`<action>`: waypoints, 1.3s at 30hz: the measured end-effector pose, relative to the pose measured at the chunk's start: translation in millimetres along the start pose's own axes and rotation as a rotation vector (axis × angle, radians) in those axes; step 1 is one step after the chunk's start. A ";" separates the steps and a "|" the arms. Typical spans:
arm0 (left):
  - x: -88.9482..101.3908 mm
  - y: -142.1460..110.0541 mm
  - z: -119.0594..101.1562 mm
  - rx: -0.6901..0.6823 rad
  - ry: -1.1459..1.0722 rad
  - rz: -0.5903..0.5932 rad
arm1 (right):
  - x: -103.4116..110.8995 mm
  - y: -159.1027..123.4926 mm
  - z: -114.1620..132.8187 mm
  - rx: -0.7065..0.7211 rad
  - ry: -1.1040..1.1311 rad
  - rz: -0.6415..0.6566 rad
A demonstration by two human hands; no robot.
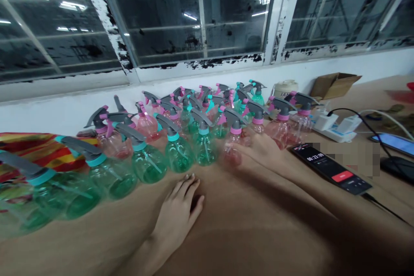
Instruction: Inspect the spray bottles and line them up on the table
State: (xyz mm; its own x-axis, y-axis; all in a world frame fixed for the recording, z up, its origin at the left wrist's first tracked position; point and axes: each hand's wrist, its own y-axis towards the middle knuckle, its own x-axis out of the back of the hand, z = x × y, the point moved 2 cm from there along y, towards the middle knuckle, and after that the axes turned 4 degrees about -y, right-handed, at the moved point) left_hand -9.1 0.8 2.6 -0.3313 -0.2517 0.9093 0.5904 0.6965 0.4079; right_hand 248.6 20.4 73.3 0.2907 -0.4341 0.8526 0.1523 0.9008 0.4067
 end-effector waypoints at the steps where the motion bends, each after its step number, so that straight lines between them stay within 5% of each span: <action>1: -0.1 0.2 0.3 -0.002 0.001 0.001 | 4.1 -7.0 -1.5 -0.003 -0.026 0.017; 6: -0.5 0.7 1.8 -0.013 -0.003 0.001 | 26.8 -35.4 -16.8 0.029 -0.100 0.092; 12: 0.4 1.2 2.9 -0.005 0.015 0.022 | 38.0 -31.4 -21.7 0.140 0.196 0.109; 18: 0.7 2.4 3.0 -0.020 0.033 0.047 | 33.4 -28.2 5.6 0.091 0.590 0.087; 26: 2.9 0.7 0.0 0.000 -0.004 0.057 | 8.2 -20.8 11.4 0.160 0.754 0.060; 33: 5.3 0.3 -2.3 0.008 -0.027 0.067 | 3.0 -17.0 25.5 0.297 0.964 0.258; 39: 4.4 0.5 -2.3 0.020 -0.030 0.096 | -2.6 -14.9 27.9 0.300 0.946 0.251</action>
State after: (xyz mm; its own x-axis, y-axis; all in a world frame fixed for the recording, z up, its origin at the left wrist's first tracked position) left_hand -8.5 -1.5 7.1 -0.2958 -0.1632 0.9412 0.6061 0.7295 0.3170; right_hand 219.3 8.5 74.1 0.9278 0.0528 0.3694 -0.2205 0.8762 0.4285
